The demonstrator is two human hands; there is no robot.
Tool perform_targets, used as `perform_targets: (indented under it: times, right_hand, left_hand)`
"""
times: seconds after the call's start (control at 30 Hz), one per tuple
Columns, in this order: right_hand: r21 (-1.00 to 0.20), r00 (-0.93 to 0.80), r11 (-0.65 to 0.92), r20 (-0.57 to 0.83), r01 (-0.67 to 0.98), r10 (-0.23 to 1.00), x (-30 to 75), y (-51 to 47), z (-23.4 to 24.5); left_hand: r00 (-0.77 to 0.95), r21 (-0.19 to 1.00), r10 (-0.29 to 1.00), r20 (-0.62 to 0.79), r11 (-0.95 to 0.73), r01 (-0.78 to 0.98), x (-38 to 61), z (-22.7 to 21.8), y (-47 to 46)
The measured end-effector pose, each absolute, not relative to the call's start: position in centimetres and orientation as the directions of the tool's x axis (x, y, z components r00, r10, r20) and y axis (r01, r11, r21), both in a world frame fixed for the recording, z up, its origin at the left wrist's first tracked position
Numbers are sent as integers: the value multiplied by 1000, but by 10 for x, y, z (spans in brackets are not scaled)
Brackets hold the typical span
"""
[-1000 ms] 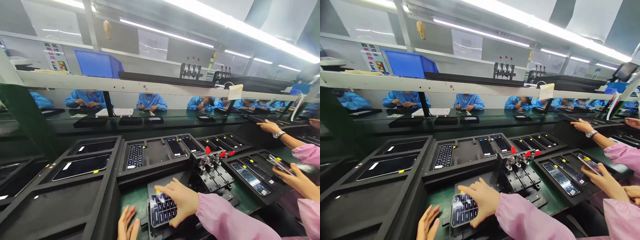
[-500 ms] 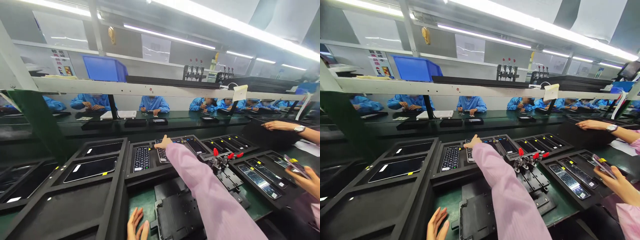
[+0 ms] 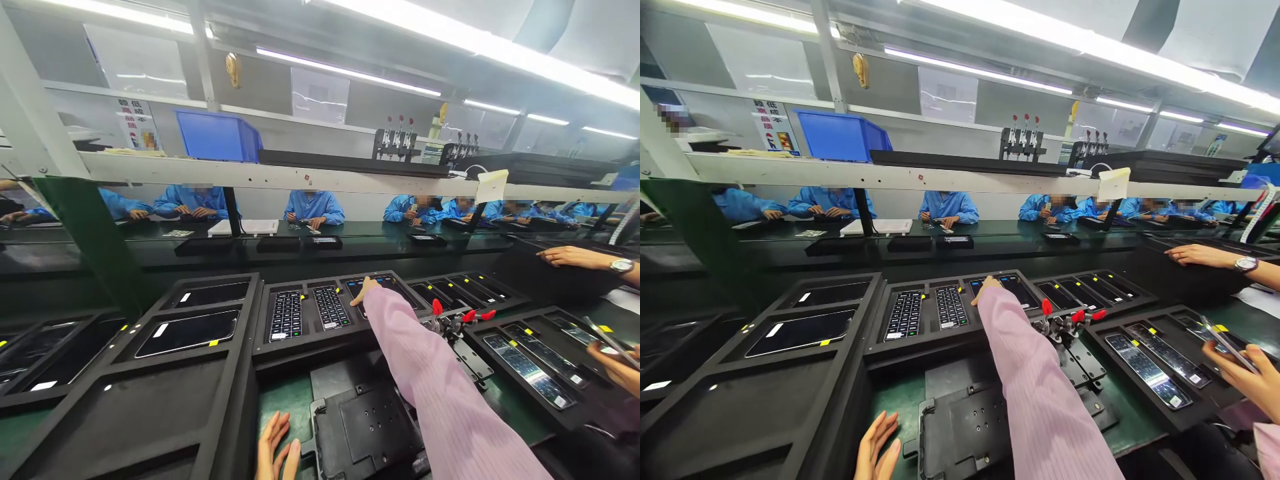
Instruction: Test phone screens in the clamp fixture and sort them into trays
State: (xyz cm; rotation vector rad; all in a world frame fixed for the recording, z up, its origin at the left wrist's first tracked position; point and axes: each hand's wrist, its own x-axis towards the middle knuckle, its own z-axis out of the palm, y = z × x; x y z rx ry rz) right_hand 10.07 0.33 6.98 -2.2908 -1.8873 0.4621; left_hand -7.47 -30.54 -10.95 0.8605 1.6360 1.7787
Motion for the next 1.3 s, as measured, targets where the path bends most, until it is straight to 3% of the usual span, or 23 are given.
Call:
perform_targets:
  times: [0.17, 0.33, 0.53, 0.63, 0.73, 0.87, 1.03, 1.3]
  right_hand:
    - [-299, 197, -222, -113, 928, 974, 101, -12, 65]
    - [-322, 141, -155, -64, 934, 988, 102, -32, 92]
    - [-365, -292, 301, 82, 881, 953, 100, -103, 114]
    - [-364, -637, 622, 93, 693, 765, 112, -154, 97]
    - [-351, -838, 786, 7, 509, 546, 129, -188, 67]
    - [-394, -876, 789, -107, 471, 470, 144, -200, 37]
    - [-422, -873, 773, -117, 475, 473, 149, -198, 29]
    - [-480, -882, 749, -132, 456, 452, 153, -191, 23]
  left_hand:
    - [-598, 994, 796, 94, -111, 8, -74, -97, -312]
    - [-528, 998, 848, 49, -57, 1, -75, -85, -318]
    - [-520, 998, 853, 44, -62, -17, -77, -73, -319]
    - [-540, 997, 840, 63, -78, -4, -79, -66, -315]
    - [-542, 995, 835, 94, -95, 26, -78, -59, -307]
    - [-448, 995, 889, 94, -67, 77, -70, -47, -292]
    - [-273, 988, 961, 29, 13, 153, -60, -35, -279]
    - [-194, 977, 980, 48, -6, 215, -51, -31, -273]
